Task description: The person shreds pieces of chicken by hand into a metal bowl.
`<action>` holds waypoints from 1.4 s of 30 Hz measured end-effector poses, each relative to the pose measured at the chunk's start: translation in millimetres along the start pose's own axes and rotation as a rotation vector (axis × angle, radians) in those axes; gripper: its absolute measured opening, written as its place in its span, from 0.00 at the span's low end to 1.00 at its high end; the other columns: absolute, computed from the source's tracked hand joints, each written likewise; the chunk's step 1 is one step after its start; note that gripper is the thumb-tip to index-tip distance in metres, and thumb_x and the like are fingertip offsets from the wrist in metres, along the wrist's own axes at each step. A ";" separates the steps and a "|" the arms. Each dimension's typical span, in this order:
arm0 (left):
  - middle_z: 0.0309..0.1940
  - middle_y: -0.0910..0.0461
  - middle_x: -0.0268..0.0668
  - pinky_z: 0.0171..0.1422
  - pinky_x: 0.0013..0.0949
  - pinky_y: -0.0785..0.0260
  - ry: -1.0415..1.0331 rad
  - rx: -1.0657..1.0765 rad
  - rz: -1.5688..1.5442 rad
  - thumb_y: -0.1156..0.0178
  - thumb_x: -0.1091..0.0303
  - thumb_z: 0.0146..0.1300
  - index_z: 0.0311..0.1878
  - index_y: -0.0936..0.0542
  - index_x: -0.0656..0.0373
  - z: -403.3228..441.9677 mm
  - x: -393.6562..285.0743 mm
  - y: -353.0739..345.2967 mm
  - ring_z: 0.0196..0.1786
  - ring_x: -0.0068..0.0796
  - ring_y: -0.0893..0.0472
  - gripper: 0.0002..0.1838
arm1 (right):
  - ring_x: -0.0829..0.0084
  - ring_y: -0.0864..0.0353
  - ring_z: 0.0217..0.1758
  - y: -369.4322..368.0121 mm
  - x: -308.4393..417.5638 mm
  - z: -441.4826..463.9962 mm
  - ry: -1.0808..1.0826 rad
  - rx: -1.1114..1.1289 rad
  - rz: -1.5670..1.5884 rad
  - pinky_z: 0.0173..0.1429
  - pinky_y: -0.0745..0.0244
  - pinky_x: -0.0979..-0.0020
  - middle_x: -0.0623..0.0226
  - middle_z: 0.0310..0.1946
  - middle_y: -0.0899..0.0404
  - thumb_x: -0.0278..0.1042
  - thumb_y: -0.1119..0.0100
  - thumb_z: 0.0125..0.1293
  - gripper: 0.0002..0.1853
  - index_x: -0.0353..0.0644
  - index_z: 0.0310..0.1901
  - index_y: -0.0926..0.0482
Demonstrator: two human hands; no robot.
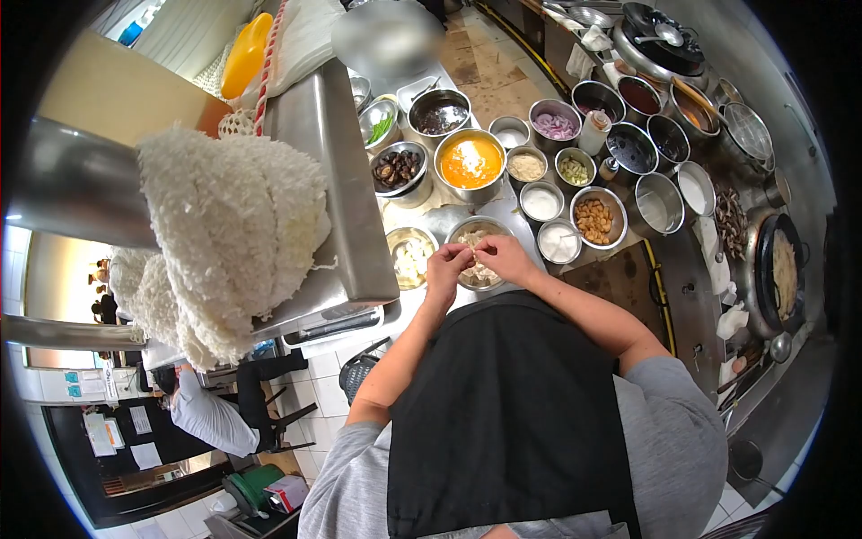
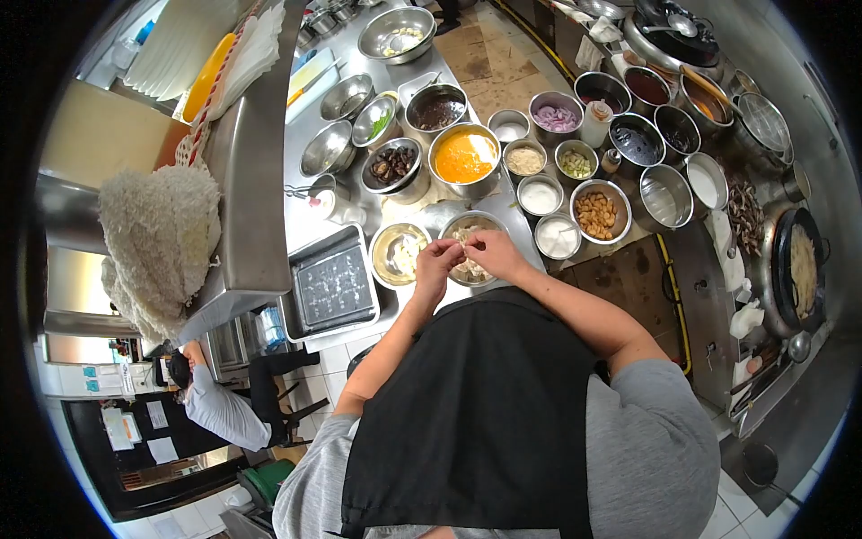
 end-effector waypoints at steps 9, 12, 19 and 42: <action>0.36 0.18 0.39 0.46 0.29 0.22 -0.031 0.028 0.102 0.38 0.75 0.64 0.44 0.22 0.70 -4.5 -6.6 -6.4 0.37 0.26 0.18 0.09 | 0.76 0.20 0.30 -0.6 -4.2 1.1 -0.006 0.001 -0.069 0.36 0.25 0.71 0.60 0.26 0.17 0.35 0.39 0.61 0.11 0.34 0.36 0.17; 0.36 0.18 0.39 0.46 0.29 0.22 -0.054 0.020 0.111 0.38 0.75 0.64 0.44 0.22 0.69 -4.0 -7.0 -6.5 0.37 0.26 0.19 0.09 | 0.76 0.20 0.29 0.6 -2.5 0.9 -0.016 -0.014 -0.115 0.36 0.25 0.70 0.60 0.25 0.18 0.35 0.39 0.60 0.11 0.34 0.34 0.18; 0.36 0.19 0.38 0.43 0.28 0.22 0.052 0.016 -0.070 0.40 0.75 0.66 0.46 0.22 0.68 -1.9 6.7 -2.2 0.36 0.25 0.19 0.08 | 0.78 0.21 0.26 -3.2 -19.9 2.4 -0.051 -0.036 0.037 0.31 0.26 0.73 0.65 0.23 0.20 0.32 0.42 0.62 0.09 0.33 0.33 0.21; 0.40 0.20 0.38 0.48 0.29 0.24 0.216 0.078 -0.229 0.40 0.77 0.65 0.57 0.27 0.66 0.2 19.5 -7.1 0.40 0.27 0.19 0.18 | 0.78 0.24 0.28 -3.0 -14.1 2.7 -0.073 -0.022 0.088 0.35 0.26 0.71 0.64 0.24 0.20 0.34 0.40 0.61 0.10 0.34 0.34 0.21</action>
Point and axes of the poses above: each hand's wrist, its own z-axis towards the middle knuckle, its own y-axis out of the back of the hand, x = y × z, the point moved 10 cm from there along z, towards the middle knuckle
